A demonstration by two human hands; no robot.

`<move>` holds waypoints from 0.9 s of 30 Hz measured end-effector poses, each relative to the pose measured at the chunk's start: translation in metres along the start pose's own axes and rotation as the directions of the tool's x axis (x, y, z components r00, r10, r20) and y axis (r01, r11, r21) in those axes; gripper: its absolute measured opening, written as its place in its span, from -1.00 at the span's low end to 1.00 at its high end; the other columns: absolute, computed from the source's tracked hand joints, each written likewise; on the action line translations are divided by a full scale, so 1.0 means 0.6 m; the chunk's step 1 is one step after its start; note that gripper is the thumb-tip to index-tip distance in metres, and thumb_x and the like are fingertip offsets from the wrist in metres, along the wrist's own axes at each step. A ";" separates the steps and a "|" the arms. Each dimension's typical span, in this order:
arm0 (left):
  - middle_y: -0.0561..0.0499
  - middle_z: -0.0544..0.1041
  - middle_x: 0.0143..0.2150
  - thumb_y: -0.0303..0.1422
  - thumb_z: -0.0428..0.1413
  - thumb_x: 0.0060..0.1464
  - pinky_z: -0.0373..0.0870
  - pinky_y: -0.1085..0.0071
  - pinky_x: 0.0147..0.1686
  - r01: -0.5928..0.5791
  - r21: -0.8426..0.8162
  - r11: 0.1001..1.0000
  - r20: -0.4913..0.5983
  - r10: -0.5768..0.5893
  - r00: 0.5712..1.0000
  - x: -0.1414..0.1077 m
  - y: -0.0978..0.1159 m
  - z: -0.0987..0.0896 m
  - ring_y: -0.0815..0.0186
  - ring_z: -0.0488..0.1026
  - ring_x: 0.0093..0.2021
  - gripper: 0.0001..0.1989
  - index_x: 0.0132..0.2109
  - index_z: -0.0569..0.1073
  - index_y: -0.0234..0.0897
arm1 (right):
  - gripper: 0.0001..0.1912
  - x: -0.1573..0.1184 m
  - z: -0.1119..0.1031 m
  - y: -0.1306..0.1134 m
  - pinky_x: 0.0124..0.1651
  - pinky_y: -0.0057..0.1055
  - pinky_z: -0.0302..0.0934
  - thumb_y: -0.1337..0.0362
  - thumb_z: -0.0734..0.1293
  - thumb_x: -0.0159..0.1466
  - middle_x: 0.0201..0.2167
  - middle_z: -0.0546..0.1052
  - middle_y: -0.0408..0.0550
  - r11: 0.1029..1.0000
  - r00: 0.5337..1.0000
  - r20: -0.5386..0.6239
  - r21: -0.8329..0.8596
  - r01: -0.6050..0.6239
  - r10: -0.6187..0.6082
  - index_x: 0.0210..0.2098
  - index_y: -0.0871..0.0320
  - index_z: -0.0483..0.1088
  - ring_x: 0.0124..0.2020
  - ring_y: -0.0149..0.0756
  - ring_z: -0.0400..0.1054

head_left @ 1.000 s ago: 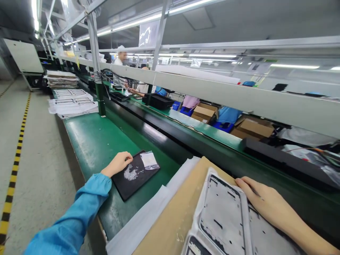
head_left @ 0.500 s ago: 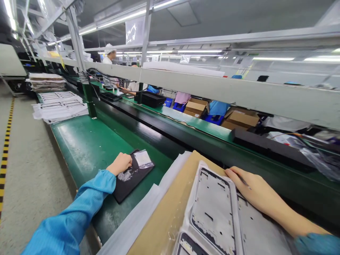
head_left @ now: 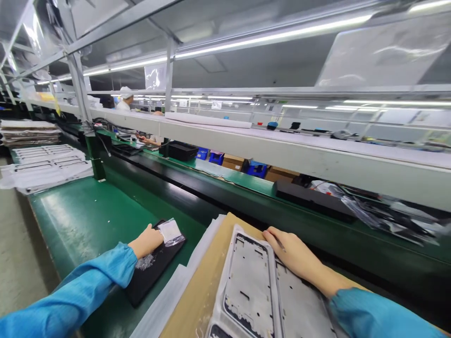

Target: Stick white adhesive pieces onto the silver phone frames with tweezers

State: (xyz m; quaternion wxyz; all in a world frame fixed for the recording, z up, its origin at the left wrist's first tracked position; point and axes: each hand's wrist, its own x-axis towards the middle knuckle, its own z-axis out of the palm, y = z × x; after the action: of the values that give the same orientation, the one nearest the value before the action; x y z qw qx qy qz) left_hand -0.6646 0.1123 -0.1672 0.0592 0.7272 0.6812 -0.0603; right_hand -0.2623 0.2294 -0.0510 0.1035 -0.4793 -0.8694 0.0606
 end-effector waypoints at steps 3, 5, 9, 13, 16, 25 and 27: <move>-0.11 0.52 0.06 -0.28 0.21 0.32 0.53 0.05 0.02 0.023 0.047 0.999 0.101 -0.028 0.995 0.003 -0.002 -0.016 0.08 0.51 0.01 -0.76 0.05 0.49 -0.29 | -0.63 -0.002 -0.003 -0.005 -0.24 -0.32 0.18 0.20 0.05 0.46 -0.39 0.59 0.00 1.000 1.000 0.001 -0.014 -0.007 0.007 -0.33 0.08 0.40 -0.27 -0.13 0.51; -0.10 0.53 0.03 -0.28 0.22 0.32 0.54 0.10 -0.01 0.033 0.045 0.998 0.154 -0.040 0.987 0.004 -0.007 -0.027 0.10 0.52 -0.01 -0.78 0.02 0.50 -0.28 | -0.62 -0.003 -0.004 -0.008 -0.26 -0.32 0.15 0.21 0.04 0.48 -0.38 0.59 0.01 1.000 1.000 0.001 -0.017 -0.011 0.011 -0.32 0.09 0.39 -0.29 -0.15 0.50; -0.06 0.55 -0.05 -0.28 0.24 0.30 0.57 0.18 -0.10 0.069 0.008 0.998 0.217 -0.069 0.974 0.005 -0.018 -0.047 0.15 0.54 -0.10 -0.81 -0.05 0.52 -0.30 | -0.63 -0.004 -0.004 -0.011 -0.30 -0.33 0.09 0.23 0.05 0.49 -0.37 0.58 0.03 1.000 1.000 -0.009 -0.013 -0.025 0.025 -0.33 0.10 0.38 -0.31 -0.16 0.48; -0.04 0.56 -0.12 -0.27 0.23 0.30 0.57 0.22 -0.18 0.113 -0.085 0.990 0.128 -0.102 0.986 0.000 -0.028 -0.060 0.19 0.54 -0.18 -0.81 -0.10 0.52 -0.33 | -0.65 -0.004 -0.006 -0.013 -0.33 -0.32 0.05 0.24 0.06 0.49 -0.38 0.57 0.03 0.999 0.999 -0.013 0.002 -0.046 0.046 -0.32 0.11 0.38 -0.33 -0.15 0.47; 0.02 0.54 -0.25 -0.23 0.21 0.32 0.56 0.26 -0.23 0.105 -0.210 0.972 -0.015 -0.111 0.994 -0.012 -0.034 -0.070 0.22 0.53 -0.27 -0.76 -0.20 0.51 -0.36 | -0.66 -0.005 -0.008 -0.014 -0.34 -0.32 0.03 0.24 0.06 0.48 -0.38 0.56 0.04 0.998 0.998 -0.012 0.013 -0.058 0.058 -0.31 0.11 0.38 -0.33 -0.12 0.47; 0.10 0.62 -0.41 -0.14 0.19 0.14 0.50 0.28 -0.26 -0.305 -0.608 0.733 -0.557 -0.119 0.822 -0.044 -0.001 -0.160 0.13 0.59 -0.32 -0.76 -0.12 0.55 -0.14 | -0.66 -0.009 -0.014 -0.018 -0.36 -0.31 0.09 0.24 0.07 0.47 -0.43 0.52 0.03 0.997 0.998 -0.042 0.071 -0.040 0.043 -0.36 0.10 0.35 -0.39 -0.11 0.43; 0.09 0.66 -0.33 -0.15 0.21 0.18 0.54 0.24 -0.14 -0.424 -0.627 0.653 -0.660 -0.158 0.734 -0.061 0.043 -0.185 0.11 0.62 -0.19 -0.62 0.12 0.48 -0.08 | -0.65 -0.013 -0.012 -0.017 -0.28 -0.29 0.19 0.19 0.03 0.48 -0.37 0.53 0.02 0.995 0.997 -0.071 0.103 -0.001 0.008 -0.30 0.09 0.36 -0.34 -0.13 0.44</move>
State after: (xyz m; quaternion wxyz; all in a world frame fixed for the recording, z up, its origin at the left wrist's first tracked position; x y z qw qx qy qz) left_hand -0.6406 0.0935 -0.0517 0.1091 0.6597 0.5579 0.4916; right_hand -0.2649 0.2174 -0.0428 0.1591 -0.4771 -0.8598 0.0885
